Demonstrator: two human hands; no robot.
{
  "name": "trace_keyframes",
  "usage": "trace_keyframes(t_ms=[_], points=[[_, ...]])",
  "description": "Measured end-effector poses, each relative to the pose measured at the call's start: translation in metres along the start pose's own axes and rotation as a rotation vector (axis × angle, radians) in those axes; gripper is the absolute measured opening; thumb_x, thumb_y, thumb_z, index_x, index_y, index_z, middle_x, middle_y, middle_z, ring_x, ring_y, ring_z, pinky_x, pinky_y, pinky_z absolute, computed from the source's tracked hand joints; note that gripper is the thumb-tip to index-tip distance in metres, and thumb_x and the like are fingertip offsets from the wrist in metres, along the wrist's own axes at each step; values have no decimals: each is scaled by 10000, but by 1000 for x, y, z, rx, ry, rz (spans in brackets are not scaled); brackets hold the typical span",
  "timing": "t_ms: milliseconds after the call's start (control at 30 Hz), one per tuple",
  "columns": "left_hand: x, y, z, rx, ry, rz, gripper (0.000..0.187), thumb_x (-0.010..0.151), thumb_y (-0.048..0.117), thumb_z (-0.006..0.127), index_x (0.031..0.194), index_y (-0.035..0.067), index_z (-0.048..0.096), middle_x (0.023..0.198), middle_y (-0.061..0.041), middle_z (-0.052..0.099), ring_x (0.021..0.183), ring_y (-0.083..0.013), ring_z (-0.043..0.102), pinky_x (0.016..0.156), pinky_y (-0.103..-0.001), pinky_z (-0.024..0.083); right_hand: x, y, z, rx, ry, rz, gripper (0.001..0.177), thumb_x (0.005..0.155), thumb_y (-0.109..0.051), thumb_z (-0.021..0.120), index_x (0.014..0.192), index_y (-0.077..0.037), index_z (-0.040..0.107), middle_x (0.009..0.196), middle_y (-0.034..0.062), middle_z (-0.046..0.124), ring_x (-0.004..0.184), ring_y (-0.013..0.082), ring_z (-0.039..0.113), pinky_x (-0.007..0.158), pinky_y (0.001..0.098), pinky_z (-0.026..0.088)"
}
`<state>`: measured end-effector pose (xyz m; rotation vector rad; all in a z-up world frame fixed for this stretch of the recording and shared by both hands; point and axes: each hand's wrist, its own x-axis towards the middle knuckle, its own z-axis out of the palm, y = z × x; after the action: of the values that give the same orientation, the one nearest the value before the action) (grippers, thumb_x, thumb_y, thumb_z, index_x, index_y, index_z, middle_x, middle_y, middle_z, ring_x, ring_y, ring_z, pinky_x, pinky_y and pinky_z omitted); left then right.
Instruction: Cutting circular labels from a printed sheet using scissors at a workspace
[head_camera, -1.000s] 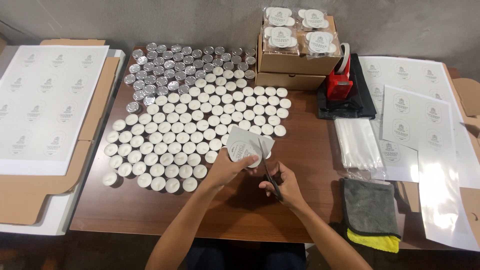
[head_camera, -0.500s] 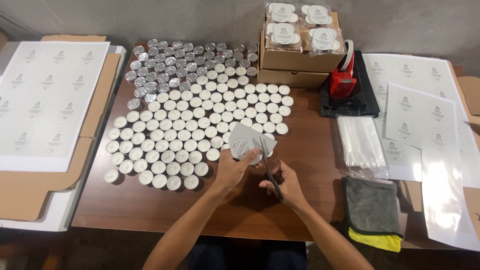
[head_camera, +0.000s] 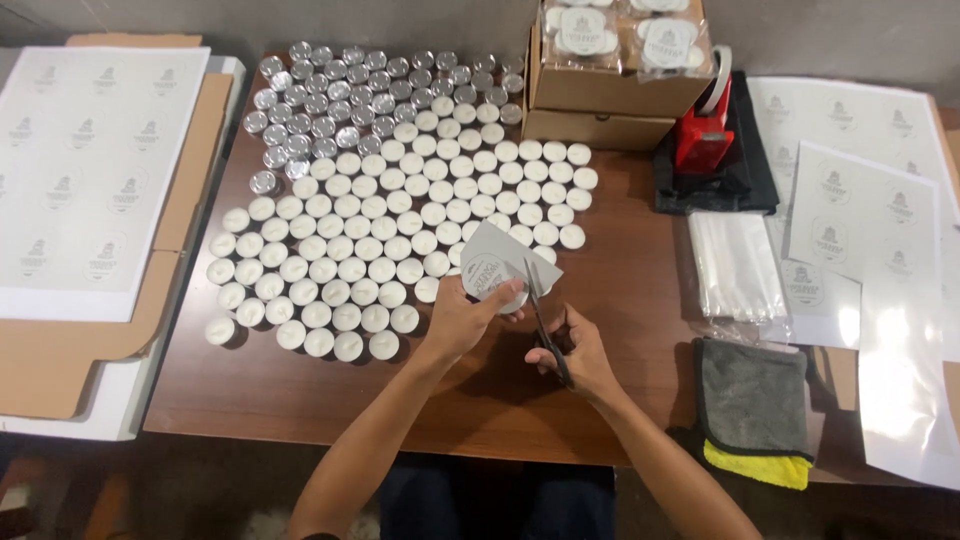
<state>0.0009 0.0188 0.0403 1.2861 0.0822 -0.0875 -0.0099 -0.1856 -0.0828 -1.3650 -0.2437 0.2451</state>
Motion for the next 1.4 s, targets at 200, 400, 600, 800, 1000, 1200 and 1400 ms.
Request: trace_keyframes(t_ms=[200, 400, 600, 800, 1000, 1200, 1400], points=[[1, -4, 0, -43, -3, -31, 193, 861, 134, 781, 857, -43, 704, 729, -205, 744, 630, -243, 753, 593, -362, 662, 1, -2, 1, 16, -5, 12, 504, 638, -167, 986, 858, -26, 555, 551, 181, 660, 439, 212, 653, 432, 262, 515], [1, -2, 1, -36, -18, -34, 194, 842, 131, 801, 866, -38, 710, 733, -202, 746, 625, -233, 750, 595, -359, 661, 1, 1, -3, -8, -11, 33, 508, 661, -157, 974, 887, -24, 539, 584, 196, 673, 468, 215, 667, 446, 260, 511], [3, 0, -3, -25, -48, -41, 213, 848, 146, 804, 887, -40, 709, 731, -200, 744, 627, -243, 751, 606, -371, 657, 1, -1, -3, -10, -8, 33, 504, 663, -114, 970, 890, -15, 531, 582, 220, 680, 460, 229, 671, 449, 265, 515], [2, 1, -5, -5, -76, -32, 191, 854, 131, 790, 896, -38, 712, 744, -211, 747, 635, -233, 751, 601, -357, 656, 0, -2, -2, -62, 2, 15, 452, 696, -89, 949, 846, -9, 531, 541, 204, 664, 432, 196, 647, 400, 239, 478], [2, 3, -8, -1, -110, -32, 207, 854, 139, 788, 895, -48, 709, 744, -212, 750, 629, -236, 755, 604, -350, 651, 1, 0, -2, -97, 4, 7, 483, 665, -132, 974, 838, -3, 542, 545, 210, 678, 427, 205, 662, 388, 251, 501], [4, 7, -12, 47, -145, -38, 219, 849, 145, 788, 894, -56, 713, 731, -209, 751, 610, -238, 753, 602, -354, 650, 2, -5, 0, -92, -22, 5, 485, 672, -164, 978, 834, -1, 551, 539, 193, 670, 428, 198, 654, 366, 249, 490], [5, 5, -15, 17, -181, -38, 214, 857, 112, 766, 890, -92, 709, 732, -234, 745, 601, -248, 752, 560, -337, 650, 0, -1, -1, -78, -11, 16, 466, 680, -120, 966, 834, -8, 541, 529, 178, 651, 424, 189, 643, 361, 240, 483]])
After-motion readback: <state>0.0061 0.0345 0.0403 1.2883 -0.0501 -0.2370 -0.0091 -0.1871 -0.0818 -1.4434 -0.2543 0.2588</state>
